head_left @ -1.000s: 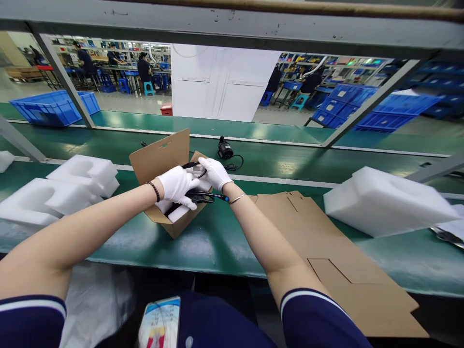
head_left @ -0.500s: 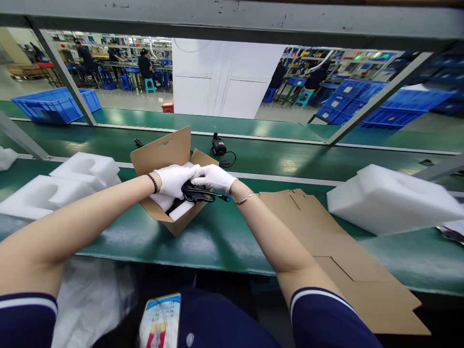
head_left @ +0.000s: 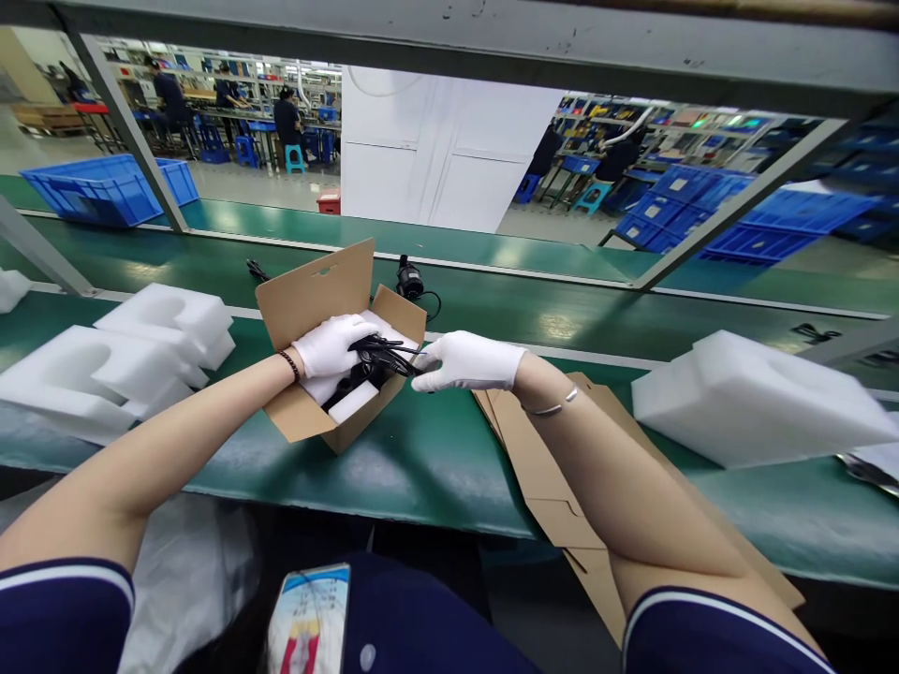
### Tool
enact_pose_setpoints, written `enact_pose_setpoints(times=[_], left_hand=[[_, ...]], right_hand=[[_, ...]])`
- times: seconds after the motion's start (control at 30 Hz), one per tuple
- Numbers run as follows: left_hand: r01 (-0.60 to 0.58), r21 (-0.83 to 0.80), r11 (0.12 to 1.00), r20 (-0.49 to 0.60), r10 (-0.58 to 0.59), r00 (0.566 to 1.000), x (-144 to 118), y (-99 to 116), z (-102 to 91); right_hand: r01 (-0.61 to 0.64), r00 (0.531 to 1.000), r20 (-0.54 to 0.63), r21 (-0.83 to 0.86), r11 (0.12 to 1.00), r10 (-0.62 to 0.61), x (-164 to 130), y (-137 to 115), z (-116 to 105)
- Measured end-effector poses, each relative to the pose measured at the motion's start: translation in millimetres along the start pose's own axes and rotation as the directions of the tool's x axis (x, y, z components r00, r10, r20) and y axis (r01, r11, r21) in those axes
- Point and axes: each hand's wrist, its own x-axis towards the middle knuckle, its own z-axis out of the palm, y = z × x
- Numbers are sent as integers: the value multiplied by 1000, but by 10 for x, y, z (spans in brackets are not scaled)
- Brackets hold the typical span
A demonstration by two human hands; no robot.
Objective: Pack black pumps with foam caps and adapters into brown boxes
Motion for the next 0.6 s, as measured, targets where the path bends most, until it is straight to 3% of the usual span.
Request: enact_pose_setpoints(times=[0.07,0.13,0.2,0.27,0.33,0.43,0.5,0.6], left_hand=[[-17,-55,998,-81,12,997,-24,-3,25],[-46,-112,993,-163,28,986,-31,-4,45],[-73,-128,989,-219,43,975,-24,-5,70],[-80,-94,992,-230,56,971,-10,-6,96],[-54,-52,997,-194,43,980,9,-7,110],[32,-21,999,-97,-34,995,48,-8,73],[93,-6,996,-21,-93,995,82,-2,8],[132,7,991,73,-132,989,128,29,-107]], right_hand=[[-49,997,-57,-15,999,48,82,5,11],[-74,976,-202,17,997,76,185,-4,83],[-44,935,-347,107,993,78,314,-10,201],[-20,918,-385,184,983,91,452,10,314],[-25,943,-319,219,975,96,567,61,370],[-35,988,-131,357,934,87,633,160,327],[-43,999,12,603,796,44,606,216,264],[-73,991,119,866,495,-62,528,271,218]])
